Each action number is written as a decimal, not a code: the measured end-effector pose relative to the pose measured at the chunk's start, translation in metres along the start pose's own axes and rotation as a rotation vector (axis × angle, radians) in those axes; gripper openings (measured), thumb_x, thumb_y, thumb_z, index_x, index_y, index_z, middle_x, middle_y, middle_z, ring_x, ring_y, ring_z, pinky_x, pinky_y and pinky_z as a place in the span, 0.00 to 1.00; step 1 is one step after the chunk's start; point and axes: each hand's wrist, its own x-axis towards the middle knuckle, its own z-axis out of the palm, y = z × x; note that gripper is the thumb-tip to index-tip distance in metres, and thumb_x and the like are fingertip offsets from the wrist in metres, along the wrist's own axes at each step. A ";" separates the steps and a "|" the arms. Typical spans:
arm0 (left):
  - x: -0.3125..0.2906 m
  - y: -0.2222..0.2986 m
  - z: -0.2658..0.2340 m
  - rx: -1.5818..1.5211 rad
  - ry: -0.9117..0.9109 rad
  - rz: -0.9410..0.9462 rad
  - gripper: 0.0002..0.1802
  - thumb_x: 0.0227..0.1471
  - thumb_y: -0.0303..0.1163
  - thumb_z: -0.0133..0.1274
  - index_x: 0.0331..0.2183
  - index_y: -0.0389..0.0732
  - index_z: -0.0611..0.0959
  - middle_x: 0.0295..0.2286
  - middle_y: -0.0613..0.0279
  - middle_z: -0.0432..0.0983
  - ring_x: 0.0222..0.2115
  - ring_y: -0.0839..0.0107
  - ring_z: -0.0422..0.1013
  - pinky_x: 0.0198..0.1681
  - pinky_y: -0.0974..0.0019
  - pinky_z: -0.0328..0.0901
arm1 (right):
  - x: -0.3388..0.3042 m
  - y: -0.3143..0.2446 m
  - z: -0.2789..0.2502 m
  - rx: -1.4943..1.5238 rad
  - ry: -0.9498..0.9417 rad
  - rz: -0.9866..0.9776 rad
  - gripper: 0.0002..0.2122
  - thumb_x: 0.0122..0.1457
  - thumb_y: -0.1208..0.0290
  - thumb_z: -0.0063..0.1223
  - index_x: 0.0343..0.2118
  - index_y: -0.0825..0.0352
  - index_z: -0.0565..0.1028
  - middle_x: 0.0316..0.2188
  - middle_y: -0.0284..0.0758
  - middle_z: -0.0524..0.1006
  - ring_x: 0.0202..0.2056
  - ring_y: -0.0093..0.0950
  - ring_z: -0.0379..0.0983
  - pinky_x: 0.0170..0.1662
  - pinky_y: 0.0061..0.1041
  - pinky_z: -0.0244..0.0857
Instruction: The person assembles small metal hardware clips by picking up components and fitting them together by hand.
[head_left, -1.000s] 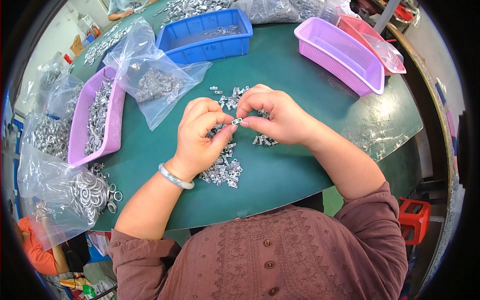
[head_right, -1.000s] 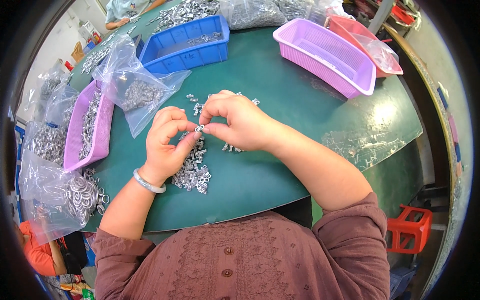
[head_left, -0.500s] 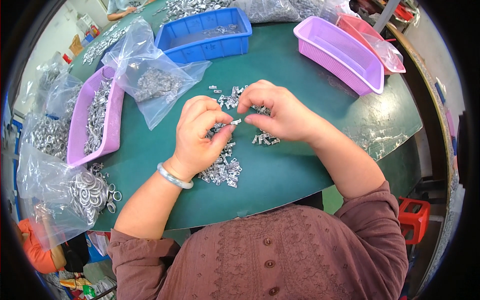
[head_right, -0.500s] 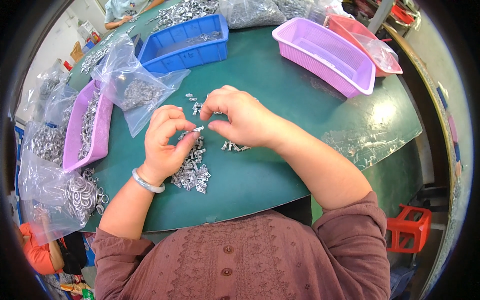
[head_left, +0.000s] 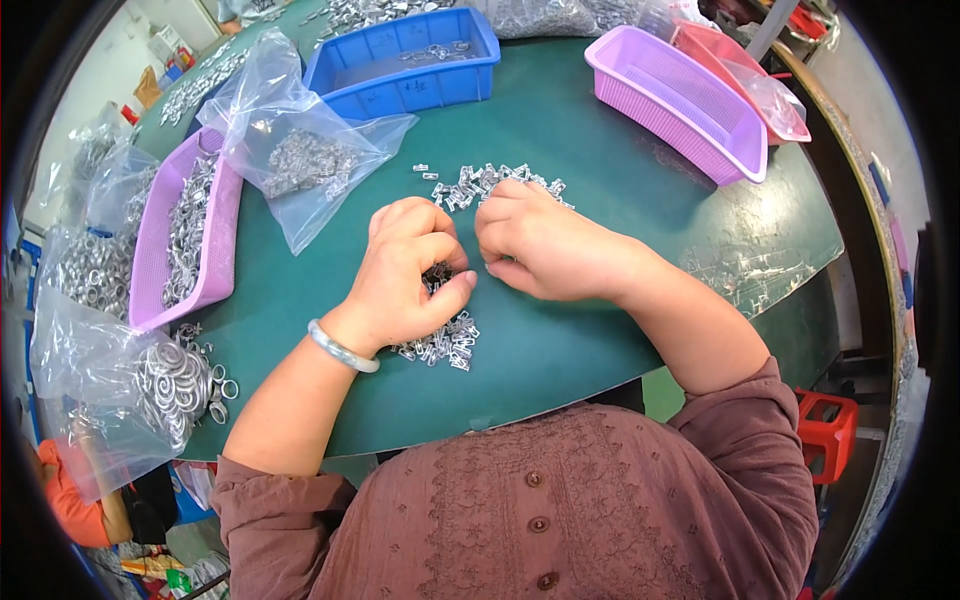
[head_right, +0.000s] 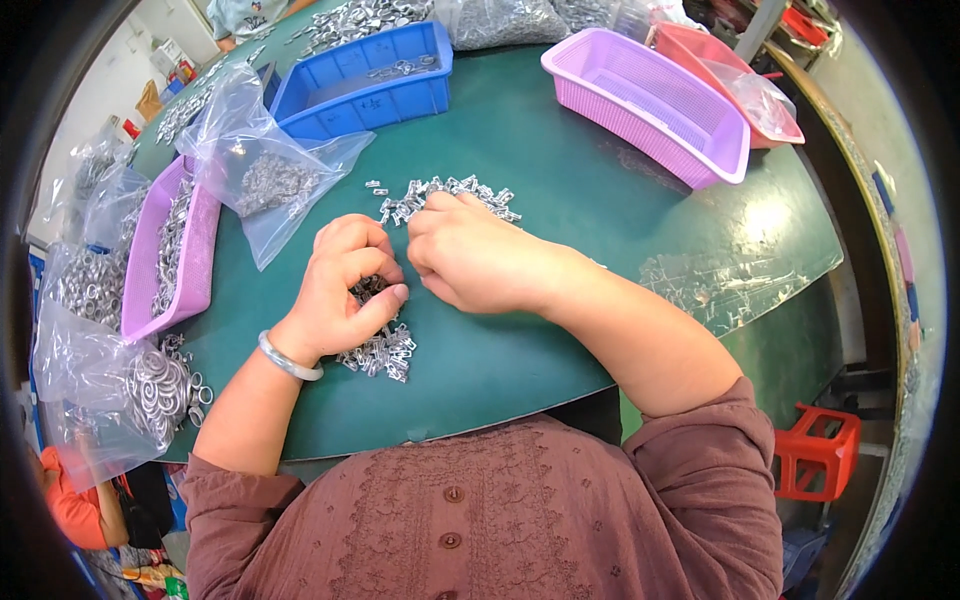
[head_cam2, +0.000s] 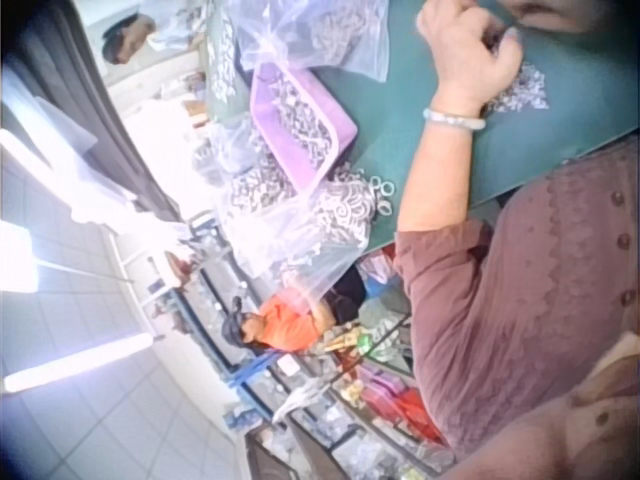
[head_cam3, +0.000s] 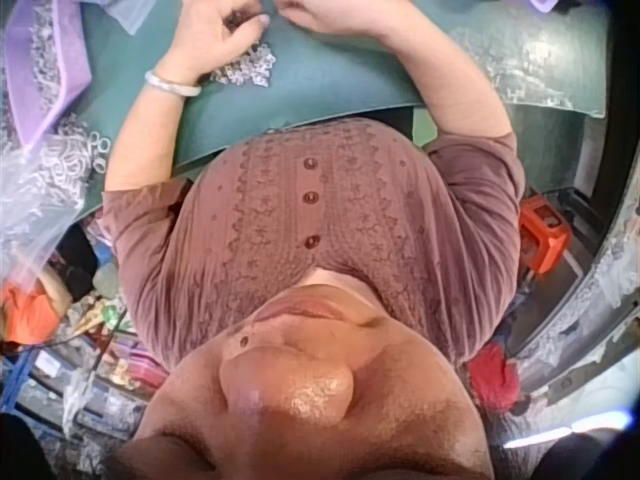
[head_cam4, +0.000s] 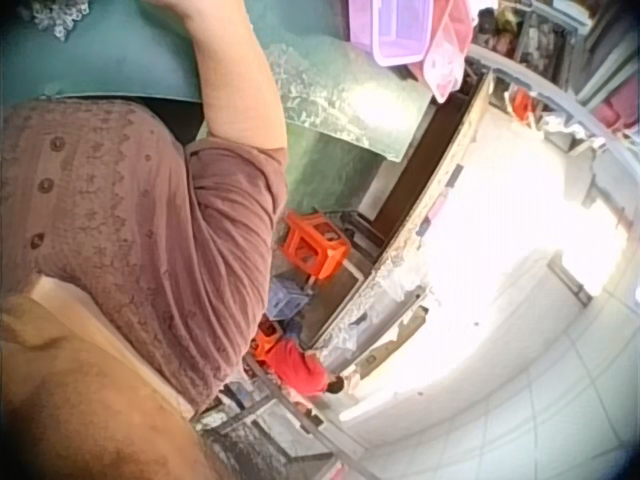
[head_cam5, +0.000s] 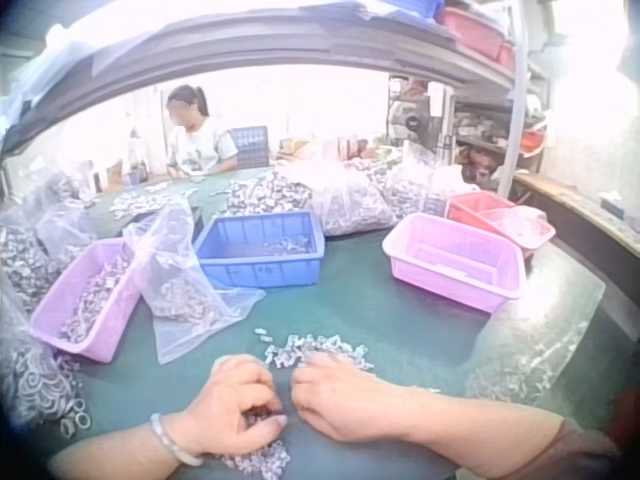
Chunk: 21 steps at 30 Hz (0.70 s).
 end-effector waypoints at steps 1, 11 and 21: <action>0.000 0.000 0.001 -0.034 -0.009 -0.019 0.07 0.39 0.29 0.60 0.22 0.40 0.78 0.29 0.61 0.70 0.37 0.60 0.67 0.46 0.60 0.58 | 0.002 0.001 0.002 0.048 0.106 -0.038 0.03 0.49 0.73 0.56 0.24 0.65 0.76 0.30 0.35 0.73 0.39 0.36 0.66 0.46 0.34 0.61; -0.003 0.000 0.003 -0.370 0.065 -0.257 0.04 0.50 0.27 0.58 0.28 0.36 0.80 0.31 0.61 0.73 0.36 0.67 0.67 0.42 0.66 0.62 | 0.007 -0.004 0.000 0.262 0.395 -0.060 0.08 0.46 0.80 0.61 0.29 0.66 0.73 0.29 0.34 0.73 0.35 0.36 0.69 0.39 0.34 0.64; -0.001 0.001 0.003 -0.184 0.193 -0.122 0.07 0.44 0.25 0.62 0.29 0.38 0.82 0.30 0.62 0.71 0.37 0.65 0.67 0.42 0.65 0.62 | 0.006 0.001 -0.004 0.311 0.310 0.010 0.06 0.48 0.75 0.61 0.29 0.66 0.75 0.30 0.38 0.77 0.37 0.40 0.72 0.42 0.36 0.65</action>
